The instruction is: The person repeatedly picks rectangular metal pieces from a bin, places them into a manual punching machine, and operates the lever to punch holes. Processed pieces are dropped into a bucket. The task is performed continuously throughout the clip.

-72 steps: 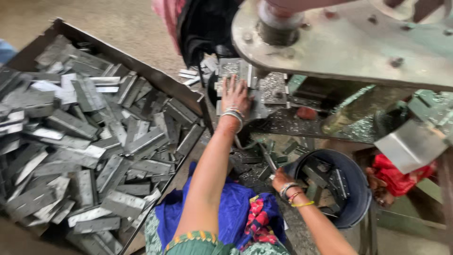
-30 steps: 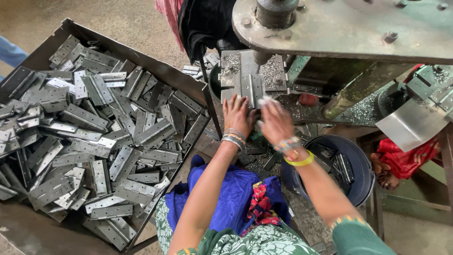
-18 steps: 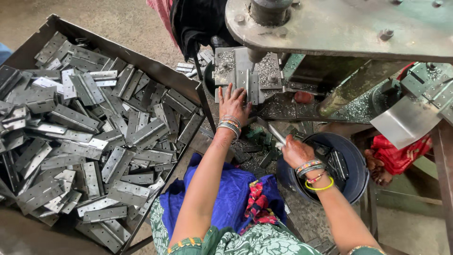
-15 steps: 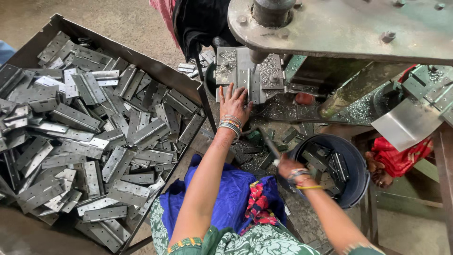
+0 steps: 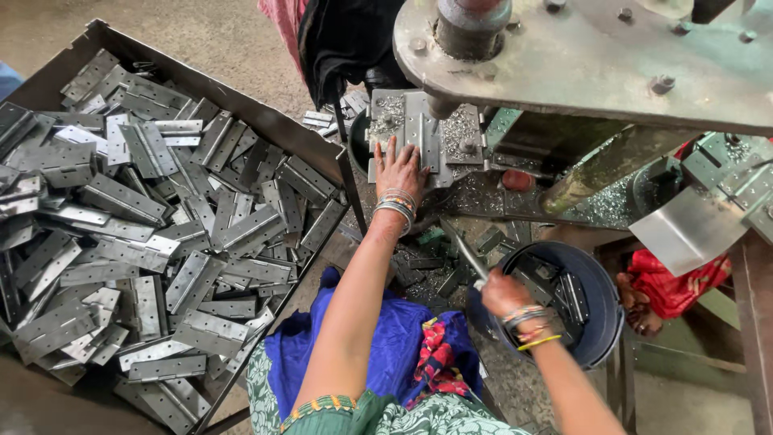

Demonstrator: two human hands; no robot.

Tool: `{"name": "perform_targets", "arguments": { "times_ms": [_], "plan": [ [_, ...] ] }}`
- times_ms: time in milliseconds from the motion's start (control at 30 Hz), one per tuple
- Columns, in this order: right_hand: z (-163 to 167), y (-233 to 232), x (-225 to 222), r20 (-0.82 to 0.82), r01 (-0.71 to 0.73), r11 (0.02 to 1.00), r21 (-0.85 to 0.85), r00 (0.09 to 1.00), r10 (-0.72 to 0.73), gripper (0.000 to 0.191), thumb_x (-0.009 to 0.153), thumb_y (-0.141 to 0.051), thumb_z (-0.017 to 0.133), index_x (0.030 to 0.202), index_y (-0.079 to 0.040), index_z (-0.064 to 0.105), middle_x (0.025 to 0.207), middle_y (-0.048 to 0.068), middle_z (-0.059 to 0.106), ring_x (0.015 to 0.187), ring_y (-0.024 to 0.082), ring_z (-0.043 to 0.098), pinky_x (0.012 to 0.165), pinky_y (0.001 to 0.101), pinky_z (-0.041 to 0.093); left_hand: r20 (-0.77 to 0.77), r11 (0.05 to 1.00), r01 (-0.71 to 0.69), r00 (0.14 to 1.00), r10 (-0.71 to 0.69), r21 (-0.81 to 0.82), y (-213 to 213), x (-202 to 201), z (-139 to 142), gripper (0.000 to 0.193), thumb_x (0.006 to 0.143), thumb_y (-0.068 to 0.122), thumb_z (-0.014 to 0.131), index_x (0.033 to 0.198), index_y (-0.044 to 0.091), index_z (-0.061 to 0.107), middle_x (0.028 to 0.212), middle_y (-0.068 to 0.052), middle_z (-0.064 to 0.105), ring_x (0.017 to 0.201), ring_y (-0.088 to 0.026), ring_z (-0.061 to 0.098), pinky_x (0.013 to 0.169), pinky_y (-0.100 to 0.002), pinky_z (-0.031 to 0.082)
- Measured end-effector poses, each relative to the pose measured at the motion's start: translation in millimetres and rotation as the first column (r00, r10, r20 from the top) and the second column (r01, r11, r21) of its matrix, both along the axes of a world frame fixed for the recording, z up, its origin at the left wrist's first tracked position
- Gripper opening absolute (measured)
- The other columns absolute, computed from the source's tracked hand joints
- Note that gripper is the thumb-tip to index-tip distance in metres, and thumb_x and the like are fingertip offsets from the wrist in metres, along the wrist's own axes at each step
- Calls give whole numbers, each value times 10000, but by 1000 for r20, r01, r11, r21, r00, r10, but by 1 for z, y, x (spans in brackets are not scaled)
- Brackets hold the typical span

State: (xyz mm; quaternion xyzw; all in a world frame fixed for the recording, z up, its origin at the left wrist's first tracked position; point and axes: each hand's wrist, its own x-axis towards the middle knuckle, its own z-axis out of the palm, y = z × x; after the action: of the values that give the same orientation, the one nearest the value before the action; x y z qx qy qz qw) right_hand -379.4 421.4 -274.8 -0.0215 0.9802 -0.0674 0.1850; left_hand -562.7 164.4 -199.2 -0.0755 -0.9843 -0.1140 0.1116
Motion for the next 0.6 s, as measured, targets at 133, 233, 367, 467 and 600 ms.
{"name": "perform_targets", "arguments": {
  "times_ms": [133, 233, 367, 467, 600],
  "plan": [
    [-33, -47, 6, -114, -44, 996, 73, 992, 53, 595, 961, -252, 493, 1373, 172, 421, 938, 254, 752, 872, 402, 756, 781, 527, 587, -38, 1000, 30, 999, -30, -1, 2, 2, -1, 575, 988, 453, 531, 1461, 126, 532, 1536, -30, 482, 1544, -312, 192, 1254, -580, -12],
    [-28, -44, 1, -101, -41, 999, -18, 994, 39, 424, 919, -237, 522, 1208, 72, 492, 943, 258, 738, 861, 418, 740, 747, 524, 593, -14, 1000, 13, 1000, -14, -8, -2, 5, -2, 567, 1009, 448, 520, 1482, 135, 518, 1554, -33, 481, 1561, -310, 189, 1265, -570, -17],
    [-8, 3, -9, -86, 11, 1000, -29, 996, -13, 380, 898, -242, 540, 1152, 39, 515, 885, 245, 742, 842, 420, 736, 740, 528, 601, 8, 1000, 1, 1000, -1, -30, 2, -8, 3, 551, 1012, 436, 504, 1479, 143, 500, 1555, -38, 467, 1547, -310, 187, 1250, -572, -34],
    [-2, 10, -19, -92, 1, 999, -40, 996, -5, 379, 885, -231, 547, 1156, 31, 511, 884, 242, 745, 845, 419, 737, 731, 528, 606, 65, 999, -16, 998, 19, -42, 9, -25, 11, 552, 1016, 424, 490, 1492, 144, 494, 1569, -39, 451, 1545, -323, 178, 1243, -582, -41],
    [-33, -24, -21, -6, 74, 993, -89, 997, -74, 459, 898, -205, 544, 1262, 60, 451, 896, 257, 738, 834, 443, 724, 705, 549, 588, 151, 987, -5, 988, 30, -160, 13, -39, 17, 603, 1006, 476, 442, 1521, 162, 440, 1619, -25, 358, 1558, -297, 134, 1245, -570, -59]
  ]
}}
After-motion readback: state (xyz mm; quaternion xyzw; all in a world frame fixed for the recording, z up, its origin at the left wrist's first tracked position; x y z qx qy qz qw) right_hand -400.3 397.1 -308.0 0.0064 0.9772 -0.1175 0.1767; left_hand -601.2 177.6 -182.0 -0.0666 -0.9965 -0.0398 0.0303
